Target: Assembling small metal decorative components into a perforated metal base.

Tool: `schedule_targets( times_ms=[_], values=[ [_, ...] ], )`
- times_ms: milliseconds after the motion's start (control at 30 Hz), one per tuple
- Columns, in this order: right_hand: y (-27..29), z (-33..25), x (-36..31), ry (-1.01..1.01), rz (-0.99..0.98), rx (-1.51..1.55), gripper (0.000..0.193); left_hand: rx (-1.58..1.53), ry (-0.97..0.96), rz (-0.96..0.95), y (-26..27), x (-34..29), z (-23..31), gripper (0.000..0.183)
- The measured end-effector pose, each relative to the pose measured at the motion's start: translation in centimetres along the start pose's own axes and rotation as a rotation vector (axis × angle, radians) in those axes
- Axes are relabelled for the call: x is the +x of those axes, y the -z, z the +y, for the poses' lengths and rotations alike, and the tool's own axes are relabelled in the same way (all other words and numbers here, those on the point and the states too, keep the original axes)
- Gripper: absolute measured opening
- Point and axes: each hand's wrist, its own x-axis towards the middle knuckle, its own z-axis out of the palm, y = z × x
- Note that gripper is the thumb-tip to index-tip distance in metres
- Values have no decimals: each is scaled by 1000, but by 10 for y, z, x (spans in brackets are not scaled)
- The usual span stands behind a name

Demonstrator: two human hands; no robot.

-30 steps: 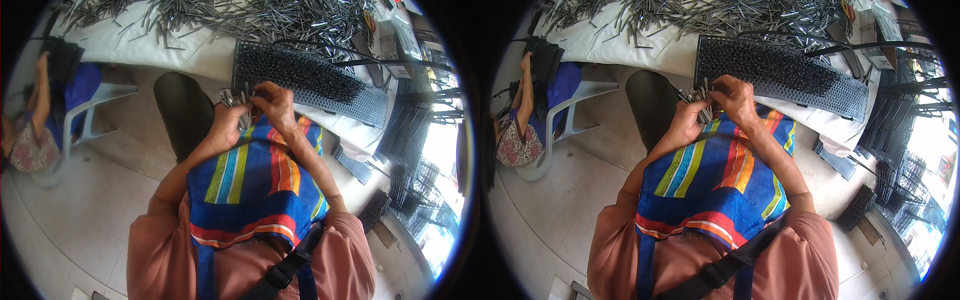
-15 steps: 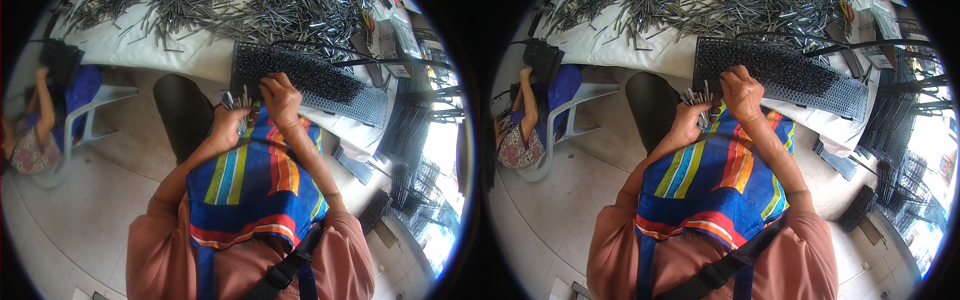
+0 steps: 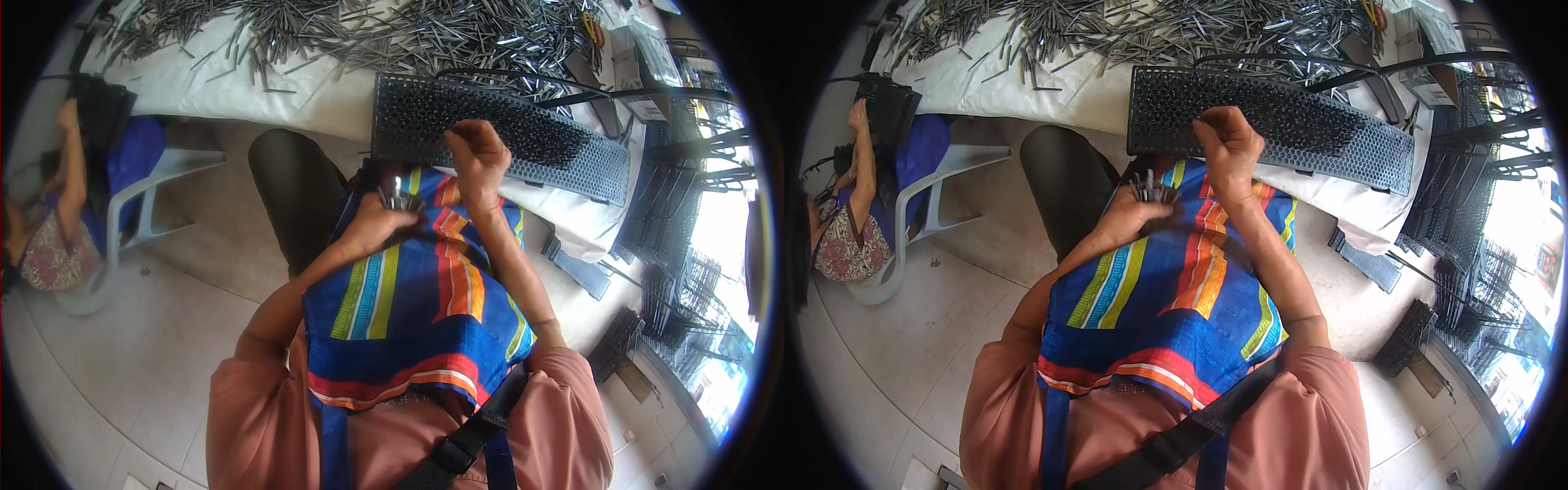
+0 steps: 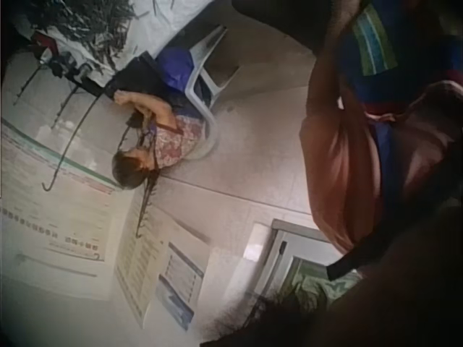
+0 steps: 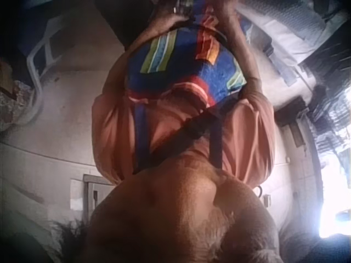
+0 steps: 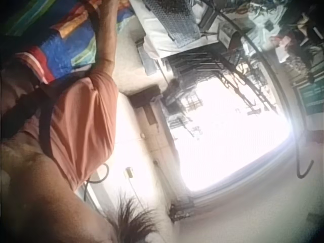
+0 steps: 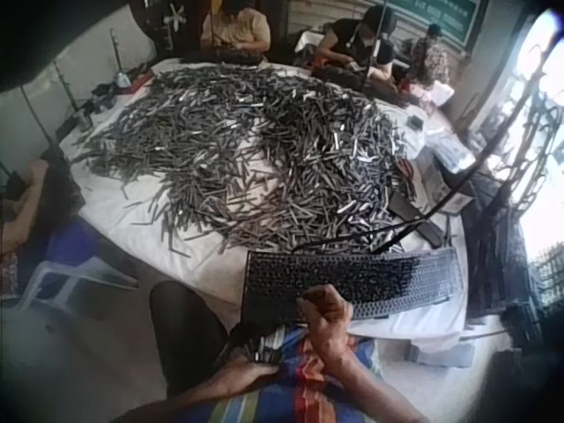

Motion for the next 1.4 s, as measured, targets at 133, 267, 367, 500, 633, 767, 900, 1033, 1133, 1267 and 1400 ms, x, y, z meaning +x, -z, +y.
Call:
schedule_targets(
  times_ms=[133,267,367,500,633,767,900,1033,1133,1267,1400],
  values=[
    [1,-2,2,213,12,-338,9,586,-56,-79,1,-13,9,12],
    [0,-8,6,336,-15,-419,11,317,-170,-82,1,-13,1,12],
    [1,-1,5,296,-31,-442,10,127,-83,13,0,-7,0,15],
    [1,-5,2,575,-123,-740,14,-167,109,23,9,13,2,17],
    [8,-4,-7,617,-191,-840,16,-197,21,46,-8,17,10,17],
    [11,-5,-25,377,-202,-554,13,-243,-126,-46,-18,22,11,17],
    [16,7,-26,-78,-237,-177,9,-205,-112,47,-31,19,14,17],
    [18,4,-14,6,4,-22,5,-173,-27,142,-33,17,18,18],
    [16,0,-2,116,37,-208,8,-112,-24,151,-31,19,13,19],
    [13,8,5,407,-36,-583,10,-50,-40,135,-34,19,13,20],
    [8,3,-4,526,-73,-717,10,-103,-51,97,-27,23,8,20]
  ],
)
